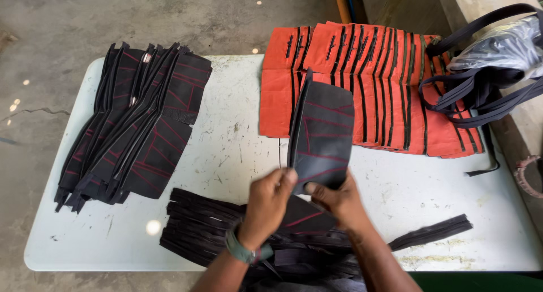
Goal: The person repeatedly picks up a black pouch with red stitching and a separate zipper, aligns the zipper to the pouch edge, and slides the zipper into the seam. The person then places the assembled pouch on a stack to the left. This process is repeated for multiple pouches.
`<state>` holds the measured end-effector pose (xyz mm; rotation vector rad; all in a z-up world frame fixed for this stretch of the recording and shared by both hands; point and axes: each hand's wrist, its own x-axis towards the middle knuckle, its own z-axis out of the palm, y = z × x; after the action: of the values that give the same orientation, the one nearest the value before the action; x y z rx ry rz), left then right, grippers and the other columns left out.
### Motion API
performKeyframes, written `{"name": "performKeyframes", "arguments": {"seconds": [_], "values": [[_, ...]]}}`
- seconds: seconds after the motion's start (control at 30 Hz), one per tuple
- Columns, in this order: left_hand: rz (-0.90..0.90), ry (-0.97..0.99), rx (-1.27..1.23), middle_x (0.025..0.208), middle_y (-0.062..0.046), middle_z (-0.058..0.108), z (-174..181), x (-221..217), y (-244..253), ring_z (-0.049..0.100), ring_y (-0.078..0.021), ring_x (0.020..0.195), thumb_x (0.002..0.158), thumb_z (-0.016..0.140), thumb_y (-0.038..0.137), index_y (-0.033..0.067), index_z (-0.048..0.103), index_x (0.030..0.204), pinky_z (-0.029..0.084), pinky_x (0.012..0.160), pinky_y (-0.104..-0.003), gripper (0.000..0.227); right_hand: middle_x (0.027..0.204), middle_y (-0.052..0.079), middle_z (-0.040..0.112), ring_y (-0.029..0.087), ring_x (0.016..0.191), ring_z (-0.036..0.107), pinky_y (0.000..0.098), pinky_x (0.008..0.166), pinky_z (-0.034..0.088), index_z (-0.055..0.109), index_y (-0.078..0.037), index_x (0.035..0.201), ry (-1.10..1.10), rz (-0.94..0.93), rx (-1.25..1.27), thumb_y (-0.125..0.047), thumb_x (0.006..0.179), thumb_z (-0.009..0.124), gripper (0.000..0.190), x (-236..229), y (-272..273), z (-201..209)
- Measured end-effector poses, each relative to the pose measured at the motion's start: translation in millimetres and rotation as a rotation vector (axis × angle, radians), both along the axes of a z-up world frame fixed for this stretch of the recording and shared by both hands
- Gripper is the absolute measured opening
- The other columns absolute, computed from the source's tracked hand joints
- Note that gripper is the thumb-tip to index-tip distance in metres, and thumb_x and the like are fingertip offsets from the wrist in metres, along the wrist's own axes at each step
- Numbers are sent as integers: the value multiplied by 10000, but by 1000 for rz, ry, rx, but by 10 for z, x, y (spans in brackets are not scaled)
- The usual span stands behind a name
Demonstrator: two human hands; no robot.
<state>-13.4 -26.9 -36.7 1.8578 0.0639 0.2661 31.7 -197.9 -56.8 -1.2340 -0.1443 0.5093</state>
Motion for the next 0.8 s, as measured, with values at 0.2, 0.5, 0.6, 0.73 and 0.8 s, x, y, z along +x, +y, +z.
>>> {"name": "performKeyframes", "arguments": {"seconds": [0.2,0.5,0.6,0.73,0.8], "values": [[-208,-11,-101,565,51,443,-246,-16,152,362,-45,531,1011,648,370,36,639,735,300,466,-274,433,792,103,643,124,487,537,250,390,403,551,-8,1204,0,-51,12,-112,831,806,464,299,-137,82],[-193,347,-293,661,30,528,-903,706,285,433,-52,566,1063,617,231,-18,705,823,386,488,-267,357,1269,211,681,306,1147,679,414,950,592,507,48,1397,241,-18,-80,-161,806,806,694,101,60,-295],[-222,474,-685,992,-23,753,-1203,526,391,713,-90,806,978,535,140,25,667,1198,595,691,-261,280,1163,244,707,337,993,736,467,813,647,543,51,1305,488,-52,-17,-153,798,777,594,-14,35,-674],[-415,357,-658,1179,-155,728,-1219,533,520,716,-182,996,971,556,25,-74,595,1372,611,865,-293,415,1063,209,730,279,863,754,433,751,665,621,71,1213,699,-37,167,-87,860,756,410,78,1,-891],[-452,348,-564,1221,-142,730,-1162,545,559,721,-166,1080,938,576,-13,-70,592,1351,592,940,-263,418,1025,204,746,283,844,751,430,740,649,644,61,1185,709,-17,214,-57,864,742,355,82,-5,-943]]}}
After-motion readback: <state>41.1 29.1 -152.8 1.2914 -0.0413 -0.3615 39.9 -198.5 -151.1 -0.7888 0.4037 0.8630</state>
